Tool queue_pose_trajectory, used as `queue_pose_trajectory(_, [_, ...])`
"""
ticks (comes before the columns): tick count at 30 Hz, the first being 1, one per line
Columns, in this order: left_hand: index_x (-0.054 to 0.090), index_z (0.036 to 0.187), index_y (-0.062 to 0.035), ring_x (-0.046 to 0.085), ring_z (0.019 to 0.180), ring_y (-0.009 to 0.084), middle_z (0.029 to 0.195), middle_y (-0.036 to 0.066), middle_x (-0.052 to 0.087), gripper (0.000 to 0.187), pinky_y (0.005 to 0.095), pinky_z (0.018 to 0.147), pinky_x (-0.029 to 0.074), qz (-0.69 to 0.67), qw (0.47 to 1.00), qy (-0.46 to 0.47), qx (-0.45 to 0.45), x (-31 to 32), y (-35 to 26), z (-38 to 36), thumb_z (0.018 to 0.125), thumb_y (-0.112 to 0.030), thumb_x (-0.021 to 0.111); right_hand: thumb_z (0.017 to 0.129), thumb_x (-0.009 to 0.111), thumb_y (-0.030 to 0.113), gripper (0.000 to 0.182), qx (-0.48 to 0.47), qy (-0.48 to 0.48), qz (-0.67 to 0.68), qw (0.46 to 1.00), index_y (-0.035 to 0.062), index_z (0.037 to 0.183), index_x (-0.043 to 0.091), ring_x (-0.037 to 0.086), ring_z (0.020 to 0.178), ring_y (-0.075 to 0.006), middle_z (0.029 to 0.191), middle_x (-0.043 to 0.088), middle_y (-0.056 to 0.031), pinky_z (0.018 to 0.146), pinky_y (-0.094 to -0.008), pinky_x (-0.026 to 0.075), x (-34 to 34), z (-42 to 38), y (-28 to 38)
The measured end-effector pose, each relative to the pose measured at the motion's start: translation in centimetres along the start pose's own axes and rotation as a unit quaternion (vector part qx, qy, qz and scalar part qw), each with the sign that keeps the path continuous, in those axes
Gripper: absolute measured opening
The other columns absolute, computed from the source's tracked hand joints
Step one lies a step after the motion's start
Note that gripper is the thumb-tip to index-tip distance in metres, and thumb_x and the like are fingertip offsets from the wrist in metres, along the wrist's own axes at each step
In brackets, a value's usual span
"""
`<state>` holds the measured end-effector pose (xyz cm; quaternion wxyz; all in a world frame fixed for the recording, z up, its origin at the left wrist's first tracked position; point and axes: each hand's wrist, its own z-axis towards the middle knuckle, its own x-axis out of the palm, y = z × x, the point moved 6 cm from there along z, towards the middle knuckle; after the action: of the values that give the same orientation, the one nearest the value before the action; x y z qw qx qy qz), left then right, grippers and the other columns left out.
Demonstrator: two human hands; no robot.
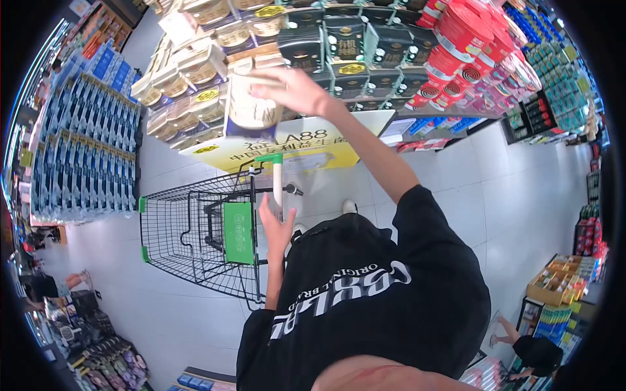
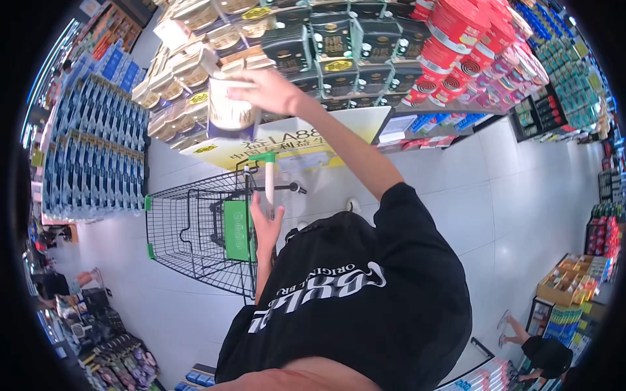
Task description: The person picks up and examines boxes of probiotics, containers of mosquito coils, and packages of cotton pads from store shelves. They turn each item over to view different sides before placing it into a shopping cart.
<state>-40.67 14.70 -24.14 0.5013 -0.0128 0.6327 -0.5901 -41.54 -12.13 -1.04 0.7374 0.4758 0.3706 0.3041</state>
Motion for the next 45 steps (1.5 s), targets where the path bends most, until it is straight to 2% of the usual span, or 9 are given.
queue_pose_trajectory(5, [0.009, 0.148, -0.0067, 0.037, 0.129, 0.0305, 0.143, 0.02, 0.029, 0.108, 0.0434, 0.104, 0.038, -0.454, 0.89, 0.004, -0.04, -2.2, -11.4, 4.2, 0.071, -0.026, 0.082, 0.097, 0.054, 0.034, 0.036, 0.064, 0.102, 0.112, 0.986, 0.0027, 0.113, 0.064, 0.06, 0.09, -0.014, 0.1, 0.067, -0.0082, 0.079, -0.0294, 0.049, 2.4, -8.3, -8.7])
queue_pose_trajectory(8, [0.016, 0.146, -0.0059, 0.044, 0.124, 0.0348, 0.136, 0.023, 0.037, 0.107, 0.0469, 0.089, 0.049, -0.098, 0.992, -0.019, 0.075, -1.0, -14.0, 3.9, 0.066, -0.026, 0.085, 0.097, 0.052, 0.038, 0.04, 0.076, 0.061, 0.398, 0.912, 0.0013, 0.099, 0.066, 0.061, 0.089, -0.015, 0.097, 0.065, -0.007, 0.081, -0.0305, 0.049, 5.6, -12.0, -12.4])
queue_pose_trajectory(12, [0.031, 0.144, -0.0059, 0.047, 0.121, 0.0446, 0.137, 0.027, 0.037, 0.096, 0.0453, 0.092, 0.047, 0.125, 0.988, 0.058, 0.072, -0.4, -18.4, 2.3, 0.066, -0.024, 0.083, 0.096, 0.049, 0.046, 0.044, 0.168, 0.033, 0.696, 0.697, 0.0063, 0.087, 0.065, 0.062, 0.085, -0.0158, 0.092, 0.064, -0.0061, 0.078, -0.0314, 0.05, 8.8, -15.4, -15.5])
queue_pose_trajectory(16, [0.035, 0.143, -0.0072, 0.034, 0.129, 0.0488, 0.144, 0.028, 0.026, 0.087, 0.0484, 0.097, 0.041, 0.175, 0.982, 0.028, 0.059, -2.0, -18.1, 2.4, 0.07, -0.02, 0.08, 0.093, 0.051, 0.052, 0.048, 0.396, -0.156, 0.576, 0.698, 0.0057, 0.101, 0.061, 0.064, 0.083, -0.0195, 0.094, 0.065, -0.0088, 0.076, -0.0327, 0.052, 10.1, -17.0, -17.5])
queue_pose_trajectory(18, [0.036, 0.142, -0.0078, 0.029, 0.132, 0.0473, 0.144, 0.028, 0.027, 0.088, 0.0491, 0.099, 0.039, 0.273, 0.958, 0.053, 0.068, -3.6, -17.2, 2.1, 0.068, -0.019, 0.081, 0.095, 0.051, 0.05, 0.049, 0.37, -0.107, 0.655, 0.65, 0.0042, 0.11, 0.057, 0.064, 0.081, -0.0197, 0.094, 0.065, -0.0089, 0.075, -0.0327, 0.052, 12.2, -16.4, -16.8])
queue_pose_trajectory(23, [0.037, 0.14, -0.0091, 0.04, 0.122, 0.0413, 0.133, 0.022, 0.038, 0.085, 0.0466, 0.1, 0.039, 0.218, 0.971, -0.017, -0.1, -7.5, -10.4, -0.3, 0.066, -0.015, 0.079, 0.097, 0.055, 0.029, 0.044, 0.296, 0.007, 0.34, 0.893, 0.0069, 0.133, 0.043, 0.059, 0.095, -0.0137, 0.118, 0.056, -0.0088, 0.074, -0.0246, 0.046, 16.8, -18.5, -11.7])
queue_pose_trajectory(27, [0.037, 0.14, -0.0093, 0.041, 0.121, 0.0406, 0.132, 0.023, 0.039, 0.082, 0.046, 0.101, 0.039, 0.135, 0.977, -0.066, -0.151, -11.7, -1.7, -2.4, 0.069, -0.016, 0.078, 0.094, 0.06, 0.021, 0.047, 0.293, 0.213, 0.302, 0.882, 0.0072, 0.136, 0.042, 0.061, 0.093, -0.0126, 0.107, 0.062, -0.0078, 0.075, -0.025, 0.047, 16.7, -22.5, -11.3])
queue_pose_trajectory(36, [0.036, 0.141, -0.0128, 0.022, 0.133, 0.0512, 0.143, 0.033, 0.023, 0.073, 0.0526, 0.108, 0.029, 0.261, 0.952, -0.059, -0.151, -3.8, 25.8, -1.7, 0.076, -0.014, 0.07, 0.092, 0.062, 0.019, 0.031, 0.336, 0.129, 0.059, 0.931, 0.0055, 0.119, 0.058, 0.063, 0.089, -0.0158, 0.1, 0.066, -0.0088, 0.077, -0.0284, 0.049, 8.2, -25.5, -15.7])
queue_pose_trajectory(45, [0.037, 0.139, -0.0056, 0.027, 0.132, 0.0487, 0.143, 0.032, 0.03, 0.061, 0.0504, 0.109, 0.028, 0.212, 0.935, 0.016, -0.283, -3.3, 25.3, -0.5, 0.09, -0.035, 0.058, 0.085, 0.066, 0.008, 0.037, -0.137, -0.05, -0.324, 0.935, 0.0078, 0.121, 0.058, 0.061, 0.097, -0.0215, 0.112, 0.062, -0.0096, 0.08, -0.032, 0.05, -5.4, -6.4, -2.4])
